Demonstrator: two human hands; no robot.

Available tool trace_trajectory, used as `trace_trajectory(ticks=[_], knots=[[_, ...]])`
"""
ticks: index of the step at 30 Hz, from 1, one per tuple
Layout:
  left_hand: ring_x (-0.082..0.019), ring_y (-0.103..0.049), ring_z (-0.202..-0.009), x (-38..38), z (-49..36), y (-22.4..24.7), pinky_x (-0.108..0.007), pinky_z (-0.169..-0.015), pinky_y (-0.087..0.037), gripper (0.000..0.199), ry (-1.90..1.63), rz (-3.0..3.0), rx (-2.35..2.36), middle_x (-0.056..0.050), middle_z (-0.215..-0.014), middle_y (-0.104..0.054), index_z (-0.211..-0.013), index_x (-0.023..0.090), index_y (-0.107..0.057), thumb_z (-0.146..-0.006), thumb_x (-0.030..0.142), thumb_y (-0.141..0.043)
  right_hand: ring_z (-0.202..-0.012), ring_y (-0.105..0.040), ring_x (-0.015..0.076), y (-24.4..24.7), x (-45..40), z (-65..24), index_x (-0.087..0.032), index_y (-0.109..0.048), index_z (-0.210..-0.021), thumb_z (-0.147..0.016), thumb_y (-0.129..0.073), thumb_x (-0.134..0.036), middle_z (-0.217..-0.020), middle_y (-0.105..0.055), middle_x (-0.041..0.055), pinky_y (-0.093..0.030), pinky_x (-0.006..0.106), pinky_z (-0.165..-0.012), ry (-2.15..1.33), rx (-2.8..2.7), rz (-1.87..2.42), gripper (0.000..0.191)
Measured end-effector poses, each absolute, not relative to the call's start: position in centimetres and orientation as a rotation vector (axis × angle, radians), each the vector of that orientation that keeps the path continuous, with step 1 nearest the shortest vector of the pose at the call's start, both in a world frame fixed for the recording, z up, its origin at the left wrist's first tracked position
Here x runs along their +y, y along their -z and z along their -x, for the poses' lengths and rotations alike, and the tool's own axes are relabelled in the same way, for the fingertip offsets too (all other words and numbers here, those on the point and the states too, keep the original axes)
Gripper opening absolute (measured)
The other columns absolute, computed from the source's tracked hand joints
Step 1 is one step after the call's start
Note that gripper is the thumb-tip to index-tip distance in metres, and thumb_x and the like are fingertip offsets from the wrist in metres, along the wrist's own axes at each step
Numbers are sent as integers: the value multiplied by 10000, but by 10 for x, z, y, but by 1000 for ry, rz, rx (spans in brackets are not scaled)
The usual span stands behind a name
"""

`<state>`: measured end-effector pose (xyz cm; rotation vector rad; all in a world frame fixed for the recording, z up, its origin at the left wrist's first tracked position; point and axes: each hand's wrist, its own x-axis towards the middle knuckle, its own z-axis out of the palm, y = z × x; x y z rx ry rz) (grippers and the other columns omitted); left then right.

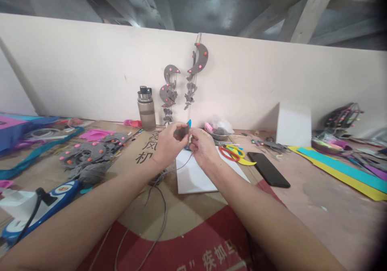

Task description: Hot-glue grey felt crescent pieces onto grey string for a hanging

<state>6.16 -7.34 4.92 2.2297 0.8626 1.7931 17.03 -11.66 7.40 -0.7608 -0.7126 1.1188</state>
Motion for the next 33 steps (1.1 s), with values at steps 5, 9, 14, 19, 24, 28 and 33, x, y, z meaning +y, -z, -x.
trace_trajectory(ticks=[5,9,14,19,24,28,33], knots=[[-192,-690,-1033,-77,-62,-51,-326,-826,-596,256,-1762,-2201,829,-68,-1102,-727,-1053,209,-641,-803,158,-653,-461,-232,45,-74,-115,-171,-203,-453,-624,-547,-673,-206,-520,-354,-102,-108,224,-439,-1132,-715,733,233],[-197,-692,-1023,-76,-63,-49,-334,-821,-596,260,-1746,-2218,859,-71,-1121,-722,-1054,215,-642,-801,159,-655,-462,-229,47,-72,-114,-171,-209,-424,-618,-544,-649,-196,-524,-333,-104,-120,226,-439,-1121,-704,716,236],[-201,-682,-1050,-73,-64,-43,-336,-849,-581,325,-1719,-2281,902,-64,-1148,-714,-1129,225,-635,-809,178,-660,-496,-287,55,-69,-116,-169,-207,-429,-624,-523,-648,-200,-539,-358,-101,-183,210,-454,-1070,-673,757,241],[-209,-673,-1070,-73,-66,-38,-366,-911,-558,344,-1727,-2344,923,-71,-1144,-714,-1153,214,-621,-814,169,-659,-542,-381,66,-60,-116,-168,-200,-470,-643,-540,-656,-245,-580,-438,-85,-279,198,-496,-1036,-682,814,218],[-209,-670,-1070,-73,-64,-40,-372,-951,-534,315,-1717,-2461,916,-58,-1125,-709,-1116,226,-607,-813,143,-637,-563,-436,77,-52,-114,-166,-204,-447,-635,-560,-648,-283,-620,-503,-64,-312,206,-513,-1027,-709,791,229],[-210,-661,-1098,-73,-62,-39,-367,-971,-519,326,-1685,-2530,909,-55,-1156,-701,-1129,242,-595,-817,154,-630,-524,-401,66,-50,-113,-165,-205,-459,-647,-552,-659,-281,-590,-472,-81,-292,202,-497,-1001,-669,798,234],[-223,-657,-1114,-76,-56,-37,-367,-974,-514,360,-1634,-2607,860,-72,-1197,-696,-1162,232,-590,-808,225,-652,-496,-364,60,-51,-113,-166,-205,-462,-637,-539,-675,-257,-554,-436,-92,-248,202,-468,-1000,-634,803,240]])
